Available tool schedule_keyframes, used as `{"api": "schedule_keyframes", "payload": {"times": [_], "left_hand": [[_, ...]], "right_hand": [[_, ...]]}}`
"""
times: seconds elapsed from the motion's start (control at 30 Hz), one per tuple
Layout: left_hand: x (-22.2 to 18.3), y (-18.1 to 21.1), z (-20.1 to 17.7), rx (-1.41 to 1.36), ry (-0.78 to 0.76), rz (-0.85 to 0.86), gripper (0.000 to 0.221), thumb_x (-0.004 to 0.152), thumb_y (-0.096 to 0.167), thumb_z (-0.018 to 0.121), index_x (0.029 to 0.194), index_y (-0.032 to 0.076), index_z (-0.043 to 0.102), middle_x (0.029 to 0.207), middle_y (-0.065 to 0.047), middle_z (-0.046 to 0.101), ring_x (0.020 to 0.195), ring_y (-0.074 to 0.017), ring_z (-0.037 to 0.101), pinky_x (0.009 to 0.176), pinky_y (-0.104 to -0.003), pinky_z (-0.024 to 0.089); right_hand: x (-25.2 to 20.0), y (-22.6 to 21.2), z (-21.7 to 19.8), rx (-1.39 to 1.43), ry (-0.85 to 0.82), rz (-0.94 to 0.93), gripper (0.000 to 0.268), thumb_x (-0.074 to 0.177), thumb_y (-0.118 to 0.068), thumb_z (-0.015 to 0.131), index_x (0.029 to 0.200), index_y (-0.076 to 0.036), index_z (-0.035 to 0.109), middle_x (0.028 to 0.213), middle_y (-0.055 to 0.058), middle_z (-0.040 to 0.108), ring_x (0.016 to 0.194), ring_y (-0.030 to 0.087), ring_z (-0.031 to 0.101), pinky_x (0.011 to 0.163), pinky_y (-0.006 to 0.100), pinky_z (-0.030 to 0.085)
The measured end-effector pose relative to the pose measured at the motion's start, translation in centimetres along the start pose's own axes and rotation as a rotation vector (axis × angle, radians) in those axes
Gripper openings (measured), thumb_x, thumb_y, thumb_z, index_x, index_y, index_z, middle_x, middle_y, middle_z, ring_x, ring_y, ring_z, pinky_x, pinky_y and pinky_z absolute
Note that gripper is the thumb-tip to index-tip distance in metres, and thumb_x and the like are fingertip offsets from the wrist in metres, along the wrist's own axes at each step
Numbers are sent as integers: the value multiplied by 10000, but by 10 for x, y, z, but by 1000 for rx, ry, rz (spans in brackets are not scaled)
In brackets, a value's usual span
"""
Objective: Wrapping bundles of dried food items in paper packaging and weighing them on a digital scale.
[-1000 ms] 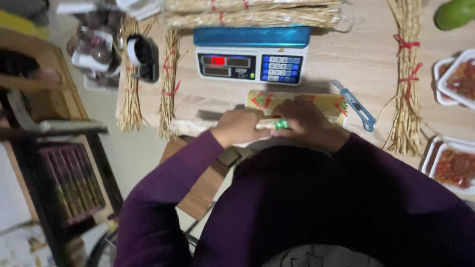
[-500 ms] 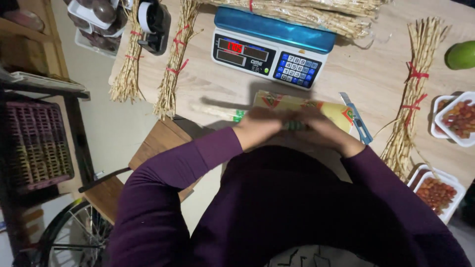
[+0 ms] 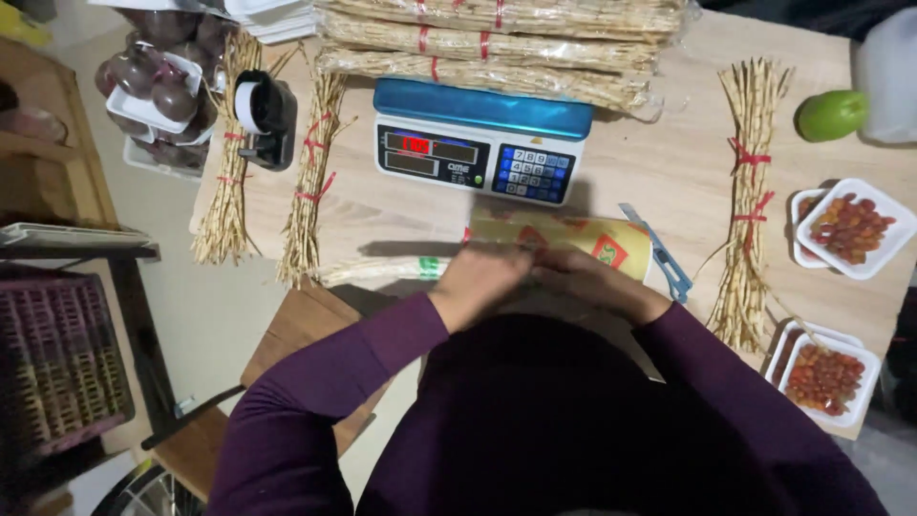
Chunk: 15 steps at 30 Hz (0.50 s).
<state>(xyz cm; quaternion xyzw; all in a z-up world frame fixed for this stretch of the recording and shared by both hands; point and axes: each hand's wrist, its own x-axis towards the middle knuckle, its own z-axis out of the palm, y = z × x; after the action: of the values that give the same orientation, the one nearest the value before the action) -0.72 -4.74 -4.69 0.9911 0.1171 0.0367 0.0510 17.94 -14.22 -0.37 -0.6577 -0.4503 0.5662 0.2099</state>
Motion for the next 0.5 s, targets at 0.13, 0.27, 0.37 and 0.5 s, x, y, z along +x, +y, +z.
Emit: {"api": "schedule_keyframes", "payload": {"times": [0.13, 0.27, 0.37, 0.5], "left_hand": [[25, -16, -35, -404, -373, -252, 659, 906, 481, 693, 1465, 334, 376, 1033, -78, 745, 1065, -346, 729, 971, -487, 568], [18, -31, -8, -367, -373, -131, 440, 884, 407, 681, 1266, 213, 583, 1175, -55, 739, 1103, -390, 703, 980, -640, 499], [17, -18, -12, -166, -174, -73, 286, 869, 337, 701, 1129, 231, 650, 1103, -26, 696, 1046, -365, 677, 890, -589, 509], [8, -1, 3, 130, 143, 42, 190, 949, 181, 566, 1113, 192, 661, 919, -57, 693, 846, -304, 706, 786, -472, 501]], "right_hand": [[-1, 28, 18, -589, 113, -212, 872, 779, -674, 721, 1450, -162, 502, 1222, 202, 613, 1184, 452, 572, 952, 576, 525], [11, 31, 28, -627, 298, -269, 704, 804, -725, 659, 1231, -168, 598, 1151, 106, 651, 1142, 336, 630, 950, 489, 528], [18, 48, 23, -383, 169, -132, 576, 843, -635, 643, 1247, -226, 606, 1300, 51, 648, 1316, 288, 554, 1133, 528, 347], [17, 57, 14, -456, 90, -249, 457, 935, -339, 591, 1289, -54, 641, 1313, 219, 643, 1325, 415, 526, 1170, 565, 329]]}}
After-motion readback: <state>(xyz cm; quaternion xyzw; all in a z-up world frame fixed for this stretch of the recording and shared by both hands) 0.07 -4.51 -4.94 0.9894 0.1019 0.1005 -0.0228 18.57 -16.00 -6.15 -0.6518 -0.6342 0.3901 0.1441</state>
